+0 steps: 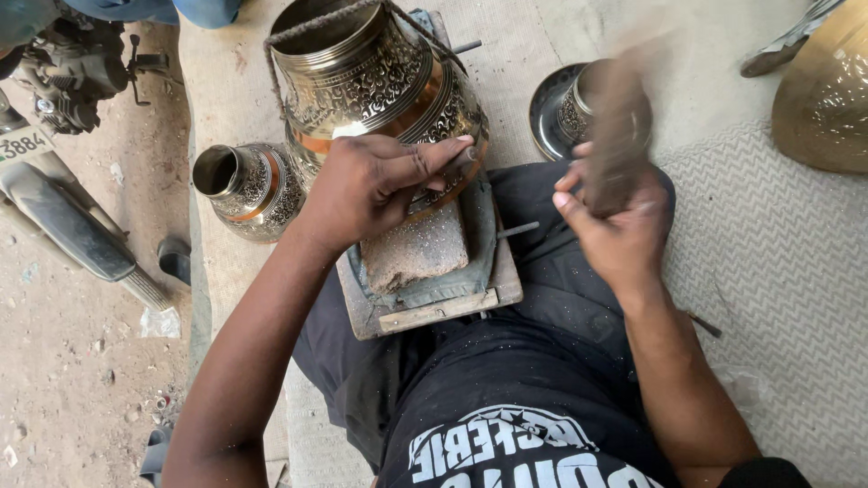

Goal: The person sits on the floor and uses a chisel and hammer to engrave a decorative pattern onto a brass pot. They hold the chisel against the pot's surface and strike it repeatedly with a wooden-handled hammer, rotating the pot to work on different sections.

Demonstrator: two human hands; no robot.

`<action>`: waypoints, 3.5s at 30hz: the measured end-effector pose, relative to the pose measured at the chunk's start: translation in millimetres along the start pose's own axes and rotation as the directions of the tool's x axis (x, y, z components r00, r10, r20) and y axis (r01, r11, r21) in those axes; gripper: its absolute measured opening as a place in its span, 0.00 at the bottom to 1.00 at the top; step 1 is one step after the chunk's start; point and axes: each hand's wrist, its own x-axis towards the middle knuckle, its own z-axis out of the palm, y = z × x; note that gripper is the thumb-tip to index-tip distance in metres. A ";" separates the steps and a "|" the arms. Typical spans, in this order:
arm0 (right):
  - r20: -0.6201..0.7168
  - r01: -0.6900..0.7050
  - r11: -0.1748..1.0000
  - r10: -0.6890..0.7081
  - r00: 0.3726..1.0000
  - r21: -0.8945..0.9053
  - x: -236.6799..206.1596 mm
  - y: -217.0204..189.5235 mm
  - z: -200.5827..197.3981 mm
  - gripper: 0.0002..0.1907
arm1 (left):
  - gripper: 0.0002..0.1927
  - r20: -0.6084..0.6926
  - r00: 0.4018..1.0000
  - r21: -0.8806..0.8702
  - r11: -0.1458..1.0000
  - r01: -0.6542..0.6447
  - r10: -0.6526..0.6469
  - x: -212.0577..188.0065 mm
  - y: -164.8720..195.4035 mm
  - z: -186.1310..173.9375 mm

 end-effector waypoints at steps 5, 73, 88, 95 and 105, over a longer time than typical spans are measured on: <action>-0.051 -0.020 0.972 0.033 0.998 0.235 -6.9 1.3 15.5 0.20 | 0.30 -0.007 1.000 -0.030 1.000 -0.001 0.001 -1.3 -1.4 1.3; 0.090 -0.085 0.992 0.094 0.991 -0.096 74.1 -38.0 -15.9 0.15 | 0.30 -0.319 0.906 -0.173 0.957 0.232 -0.277 -1.1 20.3 0.9; 0.172 -0.004 0.932 -0.063 0.983 0.363 114.0 -55.0 -8.9 0.16 | 0.35 -0.366 0.904 -0.181 0.970 0.165 -0.222 -5.9 21.8 -0.9; 0.186 0.109 0.979 -0.141 0.972 0.170 117.2 -60.9 -9.0 0.16 | 0.33 -0.375 0.903 -0.193 0.970 0.144 -0.209 -6.5 21.0 -1.8; 0.158 0.095 0.994 -0.102 0.982 0.055 110.8 -54.3 1.5 0.17 | 0.30 -0.367 0.906 -0.150 0.975 0.166 -0.211 -6.3 20.0 -2.9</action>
